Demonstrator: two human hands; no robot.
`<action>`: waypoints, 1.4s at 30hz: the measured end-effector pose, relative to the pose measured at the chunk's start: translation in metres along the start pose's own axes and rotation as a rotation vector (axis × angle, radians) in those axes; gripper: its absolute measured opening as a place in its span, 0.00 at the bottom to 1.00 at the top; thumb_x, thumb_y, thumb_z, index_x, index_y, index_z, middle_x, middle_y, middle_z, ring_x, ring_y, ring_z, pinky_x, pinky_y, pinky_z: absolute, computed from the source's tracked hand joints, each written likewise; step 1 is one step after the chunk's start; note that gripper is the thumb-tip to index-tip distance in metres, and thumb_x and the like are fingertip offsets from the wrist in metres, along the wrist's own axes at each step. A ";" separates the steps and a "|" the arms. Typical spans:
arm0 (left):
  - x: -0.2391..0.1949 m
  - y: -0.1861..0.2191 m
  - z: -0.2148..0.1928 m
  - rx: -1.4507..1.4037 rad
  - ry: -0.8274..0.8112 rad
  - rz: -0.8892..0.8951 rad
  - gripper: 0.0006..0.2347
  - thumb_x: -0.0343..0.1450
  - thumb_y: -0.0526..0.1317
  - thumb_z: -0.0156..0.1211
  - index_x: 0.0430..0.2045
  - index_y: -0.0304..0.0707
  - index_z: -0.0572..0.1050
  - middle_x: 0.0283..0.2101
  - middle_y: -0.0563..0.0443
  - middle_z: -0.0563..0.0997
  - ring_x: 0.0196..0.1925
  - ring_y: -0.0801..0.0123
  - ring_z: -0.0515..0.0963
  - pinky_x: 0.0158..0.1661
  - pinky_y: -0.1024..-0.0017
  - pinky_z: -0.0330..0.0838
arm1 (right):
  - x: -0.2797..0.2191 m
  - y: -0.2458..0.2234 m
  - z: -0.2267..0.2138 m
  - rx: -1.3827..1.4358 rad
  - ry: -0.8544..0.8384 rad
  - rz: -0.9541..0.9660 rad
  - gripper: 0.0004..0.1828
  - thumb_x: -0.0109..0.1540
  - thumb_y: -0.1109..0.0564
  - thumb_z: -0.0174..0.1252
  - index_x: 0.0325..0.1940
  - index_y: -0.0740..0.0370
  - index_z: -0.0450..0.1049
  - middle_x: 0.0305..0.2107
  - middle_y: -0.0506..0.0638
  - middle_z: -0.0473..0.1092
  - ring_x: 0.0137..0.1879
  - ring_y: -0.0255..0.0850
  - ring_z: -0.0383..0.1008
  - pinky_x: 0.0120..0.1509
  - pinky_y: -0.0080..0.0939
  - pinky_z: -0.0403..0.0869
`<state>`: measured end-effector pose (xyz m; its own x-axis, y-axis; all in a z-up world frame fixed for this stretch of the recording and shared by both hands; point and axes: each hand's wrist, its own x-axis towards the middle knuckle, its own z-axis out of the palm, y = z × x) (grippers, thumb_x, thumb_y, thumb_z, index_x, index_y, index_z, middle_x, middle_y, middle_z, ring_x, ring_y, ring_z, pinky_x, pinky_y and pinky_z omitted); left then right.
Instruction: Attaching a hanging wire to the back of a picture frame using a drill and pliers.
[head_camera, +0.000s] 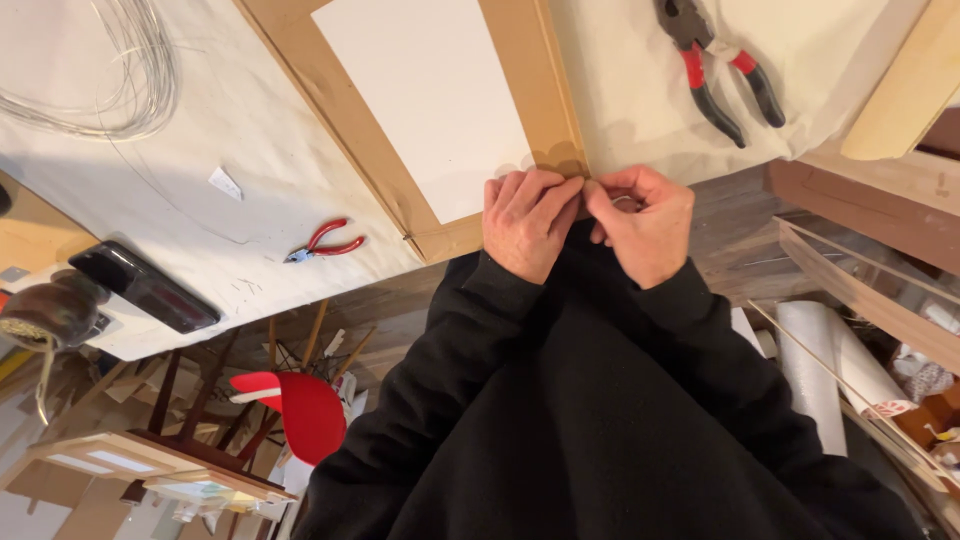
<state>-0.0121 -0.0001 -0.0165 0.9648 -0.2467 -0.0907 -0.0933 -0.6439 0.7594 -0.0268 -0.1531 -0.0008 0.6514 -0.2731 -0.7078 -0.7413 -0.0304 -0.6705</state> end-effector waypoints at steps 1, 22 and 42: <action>-0.001 -0.001 0.001 0.004 0.014 0.013 0.10 0.66 0.35 0.71 0.40 0.44 0.80 0.39 0.59 0.77 0.41 0.65 0.76 0.44 0.64 0.65 | 0.002 -0.002 -0.004 0.013 -0.040 0.039 0.07 0.65 0.62 0.66 0.40 0.70 0.77 0.25 0.48 0.75 0.24 0.28 0.71 0.27 0.28 0.67; 0.000 0.009 0.012 -0.013 0.103 -0.055 0.10 0.66 0.33 0.72 0.39 0.44 0.81 0.42 0.59 0.78 0.44 0.67 0.78 0.49 0.62 0.60 | 0.003 0.004 -0.015 -0.043 -0.111 -0.091 0.07 0.67 0.65 0.63 0.49 0.67 0.77 0.34 0.47 0.75 0.35 0.28 0.74 0.35 0.27 0.72; 0.003 0.008 0.009 0.027 0.020 -0.086 0.11 0.65 0.34 0.73 0.38 0.46 0.82 0.42 0.61 0.79 0.45 0.68 0.77 0.51 0.63 0.59 | -0.006 0.008 -0.005 0.109 -0.064 -0.004 0.07 0.66 0.65 0.64 0.46 0.70 0.76 0.28 0.49 0.76 0.30 0.29 0.75 0.32 0.28 0.73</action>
<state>-0.0123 -0.0123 -0.0162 0.9743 -0.1753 -0.1413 -0.0166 -0.6816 0.7316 -0.0372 -0.1563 -0.0008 0.6660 -0.2112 -0.7155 -0.7189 0.0746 -0.6911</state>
